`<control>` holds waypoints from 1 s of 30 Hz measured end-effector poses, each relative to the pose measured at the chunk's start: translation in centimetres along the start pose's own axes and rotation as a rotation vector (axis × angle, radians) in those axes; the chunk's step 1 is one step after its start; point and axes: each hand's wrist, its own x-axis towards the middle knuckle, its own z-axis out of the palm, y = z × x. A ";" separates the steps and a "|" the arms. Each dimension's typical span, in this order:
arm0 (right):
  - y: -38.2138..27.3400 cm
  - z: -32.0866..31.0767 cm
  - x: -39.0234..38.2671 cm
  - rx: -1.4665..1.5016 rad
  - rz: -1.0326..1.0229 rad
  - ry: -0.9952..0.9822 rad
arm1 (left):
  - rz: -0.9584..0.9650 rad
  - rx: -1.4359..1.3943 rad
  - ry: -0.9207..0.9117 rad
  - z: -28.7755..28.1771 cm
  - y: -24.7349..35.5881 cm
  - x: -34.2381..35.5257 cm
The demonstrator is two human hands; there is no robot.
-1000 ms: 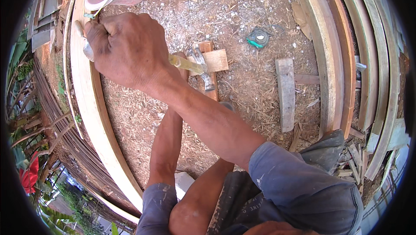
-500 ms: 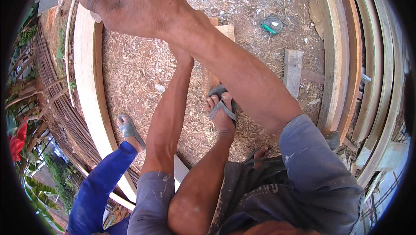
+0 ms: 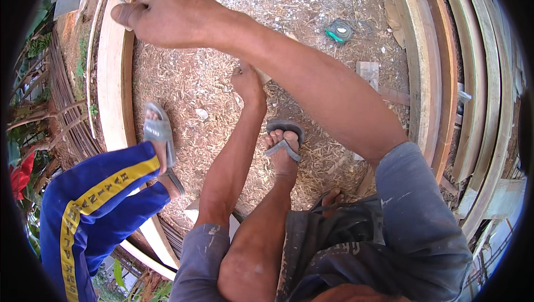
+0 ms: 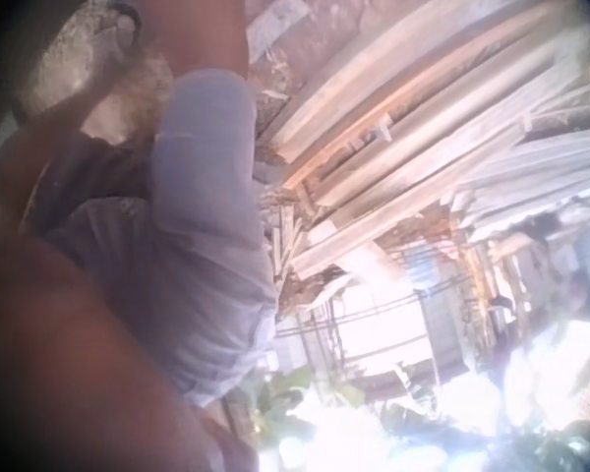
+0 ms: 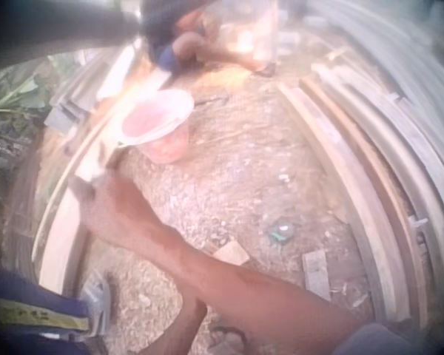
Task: The person uses a hammer to split small wooden pieces on the ground, then uses an angle grinder to cut a large flat board into smaller sections. The person handles the wood and tools directly, moving pieces aside as needed.
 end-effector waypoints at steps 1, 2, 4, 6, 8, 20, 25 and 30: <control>0.2 0.4 -0.3 -0.020 -0.039 -0.008 | -0.036 -0.075 -0.007 0.7 0.8 -0.7; 0.6 0.5 -0.5 -0.040 -0.078 -0.019 | -0.026 -0.107 -0.034 0.9 0.0 -0.5; 1.0 -0.3 -0.2 -0.001 -0.045 -0.027 | -0.010 -0.172 -0.068 0.7 -0.9 -0.5; 0.8 -1.2 -0.2 0.052 -0.016 0.016 | -0.009 -0.006 -0.092 -0.2 -1.2 -0.3; -0.6 -0.2 -1.1 0.084 -0.065 0.336 | 0.063 0.086 -0.016 -0.2 -1.6 -0.3; 2.5 -0.3 3.8 -0.117 -0.062 0.264 | 0.182 0.091 0.120 1.6 1.0 -2.7; 1.5 -0.6 2.7 -0.082 0.001 0.364 | 0.174 0.122 -0.020 0.0 1.1 0.1; 0.8 -1.0 3.2 0.012 0.087 0.397 | 0.160 0.136 -0.074 -0.6 2.3 2.2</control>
